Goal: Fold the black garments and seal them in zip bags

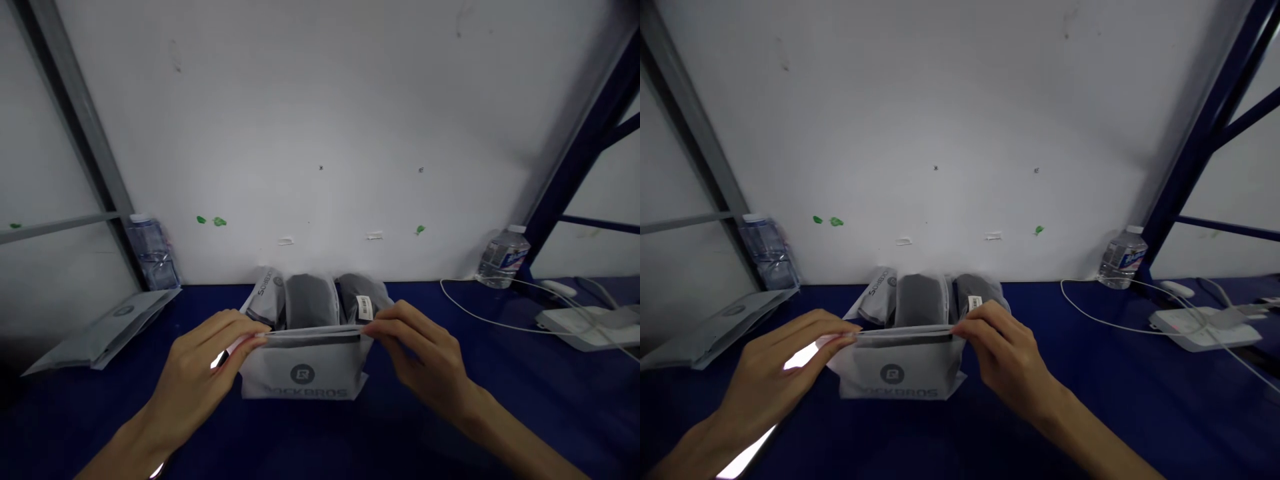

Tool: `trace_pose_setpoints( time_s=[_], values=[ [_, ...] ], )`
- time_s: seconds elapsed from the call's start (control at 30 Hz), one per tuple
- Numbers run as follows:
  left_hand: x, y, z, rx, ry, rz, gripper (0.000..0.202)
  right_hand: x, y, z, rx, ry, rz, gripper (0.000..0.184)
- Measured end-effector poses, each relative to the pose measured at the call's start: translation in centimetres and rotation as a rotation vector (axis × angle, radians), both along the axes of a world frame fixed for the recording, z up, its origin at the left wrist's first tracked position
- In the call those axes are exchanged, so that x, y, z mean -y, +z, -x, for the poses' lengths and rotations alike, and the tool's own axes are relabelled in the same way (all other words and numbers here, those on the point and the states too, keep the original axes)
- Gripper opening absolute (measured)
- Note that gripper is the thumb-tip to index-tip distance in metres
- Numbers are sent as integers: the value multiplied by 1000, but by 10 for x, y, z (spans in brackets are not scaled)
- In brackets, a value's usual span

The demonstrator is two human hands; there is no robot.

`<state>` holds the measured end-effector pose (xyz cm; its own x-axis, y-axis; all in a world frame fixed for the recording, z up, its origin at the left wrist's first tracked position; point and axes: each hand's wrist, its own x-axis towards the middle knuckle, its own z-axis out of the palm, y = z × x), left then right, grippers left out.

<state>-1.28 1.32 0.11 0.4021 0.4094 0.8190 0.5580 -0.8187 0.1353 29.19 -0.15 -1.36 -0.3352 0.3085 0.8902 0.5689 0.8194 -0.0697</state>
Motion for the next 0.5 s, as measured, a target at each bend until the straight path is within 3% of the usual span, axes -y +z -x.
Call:
trace_pose_setpoints(
  time_s=[0.5],
  values=[
    [-3,-1,-2,35,35,106,9,-3,10,-15,74,-62,127,18]
  ],
)
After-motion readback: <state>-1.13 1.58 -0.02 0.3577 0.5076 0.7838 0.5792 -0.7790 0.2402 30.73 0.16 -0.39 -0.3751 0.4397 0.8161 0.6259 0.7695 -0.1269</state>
